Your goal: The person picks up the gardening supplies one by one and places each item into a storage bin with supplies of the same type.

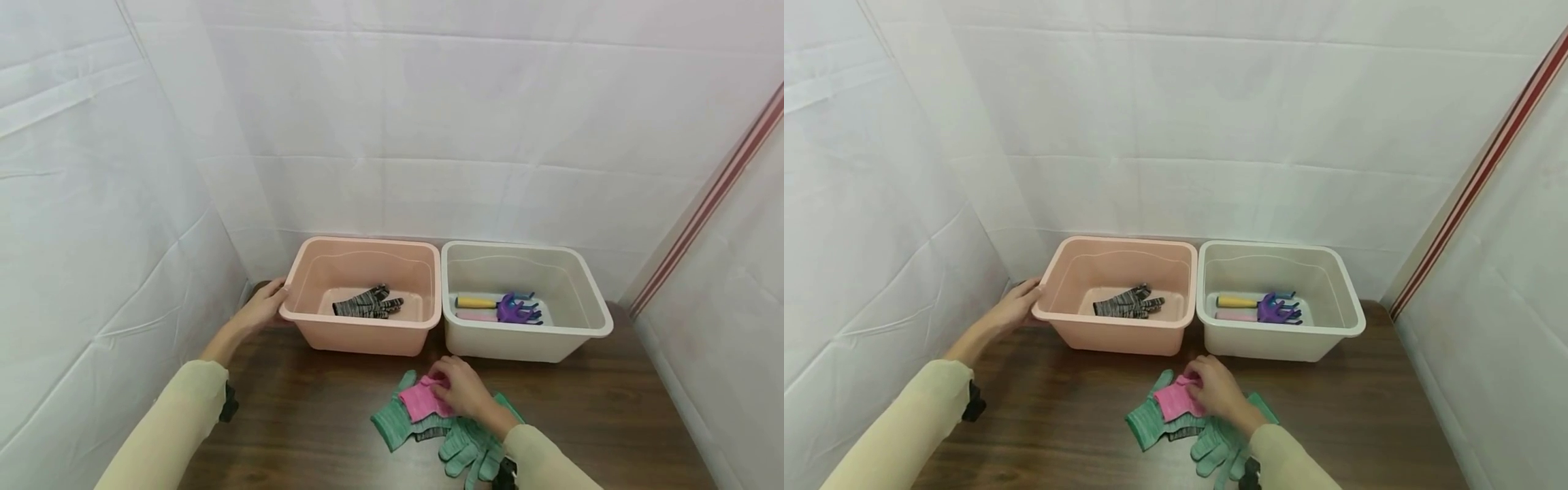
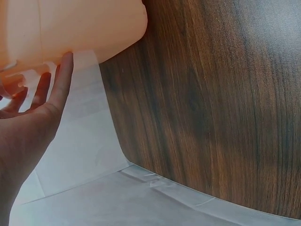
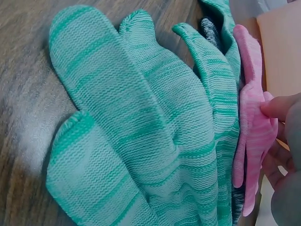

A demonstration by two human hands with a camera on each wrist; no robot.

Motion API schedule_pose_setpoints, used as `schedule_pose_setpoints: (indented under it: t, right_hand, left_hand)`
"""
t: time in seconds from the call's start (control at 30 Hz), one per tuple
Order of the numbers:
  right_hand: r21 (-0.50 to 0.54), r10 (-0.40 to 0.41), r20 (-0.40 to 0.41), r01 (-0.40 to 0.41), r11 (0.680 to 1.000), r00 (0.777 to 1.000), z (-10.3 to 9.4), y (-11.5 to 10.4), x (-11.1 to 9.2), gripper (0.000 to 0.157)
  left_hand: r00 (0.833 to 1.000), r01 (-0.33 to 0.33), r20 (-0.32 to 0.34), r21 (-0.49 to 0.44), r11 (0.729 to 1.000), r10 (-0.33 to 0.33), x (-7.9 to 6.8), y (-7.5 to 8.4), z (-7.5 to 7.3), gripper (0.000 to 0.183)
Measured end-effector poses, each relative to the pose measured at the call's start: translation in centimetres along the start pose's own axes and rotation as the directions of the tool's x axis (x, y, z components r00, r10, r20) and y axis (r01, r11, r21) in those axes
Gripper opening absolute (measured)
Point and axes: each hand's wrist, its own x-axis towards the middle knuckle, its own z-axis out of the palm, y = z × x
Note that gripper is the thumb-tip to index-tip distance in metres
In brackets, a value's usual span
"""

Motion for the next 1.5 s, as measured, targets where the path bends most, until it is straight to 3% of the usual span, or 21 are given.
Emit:
schedule_pose_setpoints:
  t: [0.3,0.63,1.03,1.17,1.33,1.5]
  right_hand:
    - [0.097,0.005,-0.073,0.002,0.995,0.997,-1.0,-0.3,-0.2,0.016]
    - [0.124,0.079,-0.107,-0.066,0.99,0.991,-2.4,-0.5,-0.3,0.011]
    - [0.082,-0.028,-0.178,0.043,0.996,0.984,-3.8,-0.9,-0.1,0.01]
    - [0.074,-0.03,-0.135,0.04,0.996,0.99,-3.6,-0.5,0.1,0.016]
    - [0.036,0.019,0.001,-0.019,0.999,1.0,-2.3,0.4,-0.4,0.034]
    - [0.002,0.01,-0.012,-0.01,1.0,1.0,-1.5,0.9,-1.0,0.049]
  left_hand:
    - [1.0,0.003,0.001,0.001,1.0,-0.003,0.0,0.2,0.0,0.058]
    - [1.0,-0.002,0.006,0.006,1.0,0.002,0.0,0.0,0.0,0.059]
    - [1.0,-0.015,0.021,-0.007,1.0,0.016,0.0,0.0,-0.1,0.061]
    - [1.0,-0.021,0.017,0.006,1.0,0.021,0.0,-0.1,-0.2,0.061]
    - [1.0,-0.013,0.014,0.005,1.0,0.013,-0.1,-0.1,-0.1,0.06]
    - [1.0,-0.013,0.01,0.0,1.0,0.013,0.0,-0.1,0.0,0.061]
